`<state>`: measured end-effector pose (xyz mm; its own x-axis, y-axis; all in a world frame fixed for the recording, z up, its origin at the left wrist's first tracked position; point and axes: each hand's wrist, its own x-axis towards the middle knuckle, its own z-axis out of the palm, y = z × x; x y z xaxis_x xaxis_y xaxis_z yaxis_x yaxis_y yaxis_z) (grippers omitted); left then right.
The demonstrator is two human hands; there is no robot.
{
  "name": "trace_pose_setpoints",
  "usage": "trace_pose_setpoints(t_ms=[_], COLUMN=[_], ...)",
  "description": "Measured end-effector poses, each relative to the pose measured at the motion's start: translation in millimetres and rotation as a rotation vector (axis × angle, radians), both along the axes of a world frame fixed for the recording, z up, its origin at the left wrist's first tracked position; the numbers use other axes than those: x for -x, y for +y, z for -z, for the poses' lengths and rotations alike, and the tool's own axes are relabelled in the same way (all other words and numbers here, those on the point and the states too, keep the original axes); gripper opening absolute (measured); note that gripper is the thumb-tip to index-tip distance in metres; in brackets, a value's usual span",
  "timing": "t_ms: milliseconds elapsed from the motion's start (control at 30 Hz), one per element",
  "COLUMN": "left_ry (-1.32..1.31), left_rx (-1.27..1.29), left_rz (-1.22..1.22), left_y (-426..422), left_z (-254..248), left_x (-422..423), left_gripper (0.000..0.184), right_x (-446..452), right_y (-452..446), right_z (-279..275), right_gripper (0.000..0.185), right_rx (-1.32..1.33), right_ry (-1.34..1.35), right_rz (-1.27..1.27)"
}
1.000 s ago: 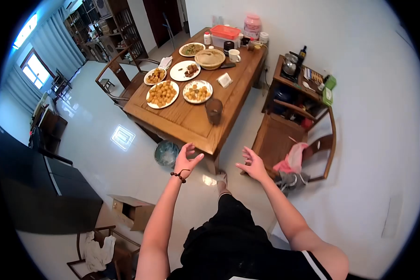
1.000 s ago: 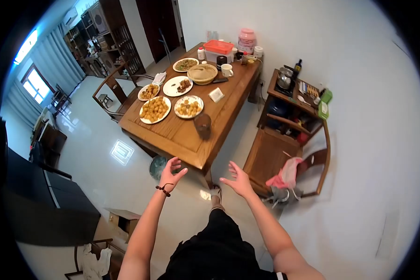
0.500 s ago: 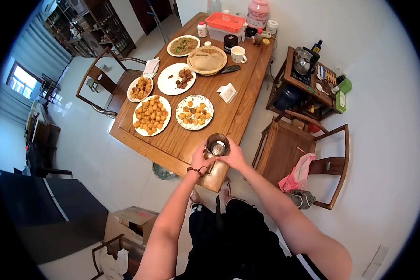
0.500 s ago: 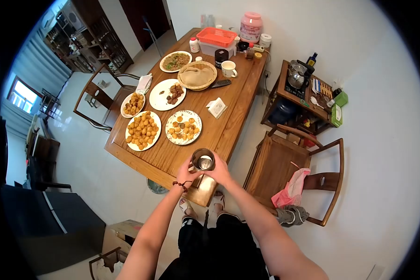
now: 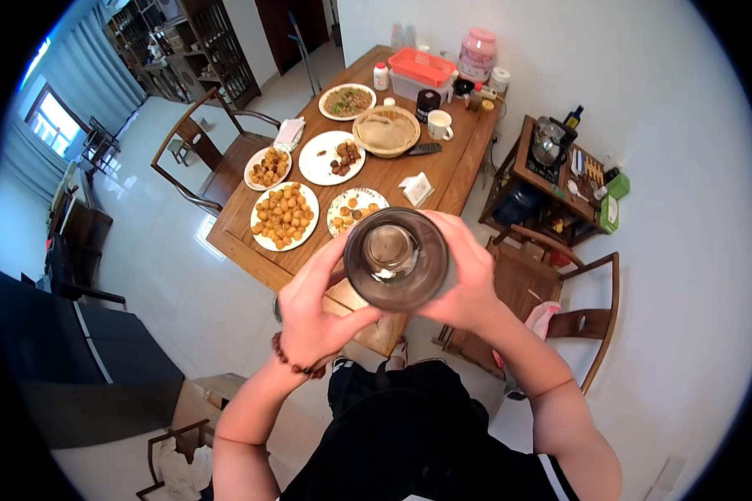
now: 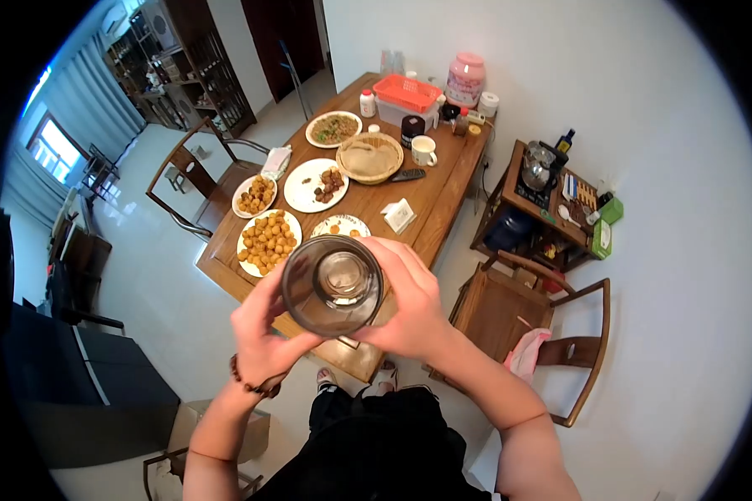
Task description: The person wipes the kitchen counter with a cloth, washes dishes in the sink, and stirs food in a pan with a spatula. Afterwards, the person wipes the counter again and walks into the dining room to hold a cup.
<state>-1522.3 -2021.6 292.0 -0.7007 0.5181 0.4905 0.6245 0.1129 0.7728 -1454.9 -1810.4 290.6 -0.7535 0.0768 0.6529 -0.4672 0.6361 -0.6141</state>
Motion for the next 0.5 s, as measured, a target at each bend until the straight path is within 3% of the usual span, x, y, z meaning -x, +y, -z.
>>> trace_pose_setpoints(t_ms=[133, 233, 267, 333, 467, 500], left_ry=[0.239, 0.34, 0.338, 0.307, 0.315, 0.313], left_rx=[-0.083, -0.05, -0.03, -0.123, -0.132, -0.13], left_rz=[0.011, 0.009, 0.111, 0.117, 0.056, 0.03], left_y=[-17, -32, -46, -53, -60, -62], left_z=[-74, -117, -115, -128, -154, -160], left_x=[-15, -35, -35, -49, -63, -65], left_gripper=[0.082, 0.083, 0.123, 0.108, 0.104, 0.103], right_x=[-10, -23, -29, -44, -55, -51], right_y=[-9, -11, -15, -25, -37, -35], right_z=[-83, -124, -135, -145, -146, -155], right_gripper=[0.08, 0.075, 0.075, 0.046, 0.034, 0.028], right_rx=[-0.146, -0.248, -0.254, -0.114, 0.034, -0.029], right_ry=[0.31, 0.391, 0.404, 0.286, 0.222, 0.363], right_rz=[-0.053, -0.109, -0.112, -0.136, 0.036, -0.108])
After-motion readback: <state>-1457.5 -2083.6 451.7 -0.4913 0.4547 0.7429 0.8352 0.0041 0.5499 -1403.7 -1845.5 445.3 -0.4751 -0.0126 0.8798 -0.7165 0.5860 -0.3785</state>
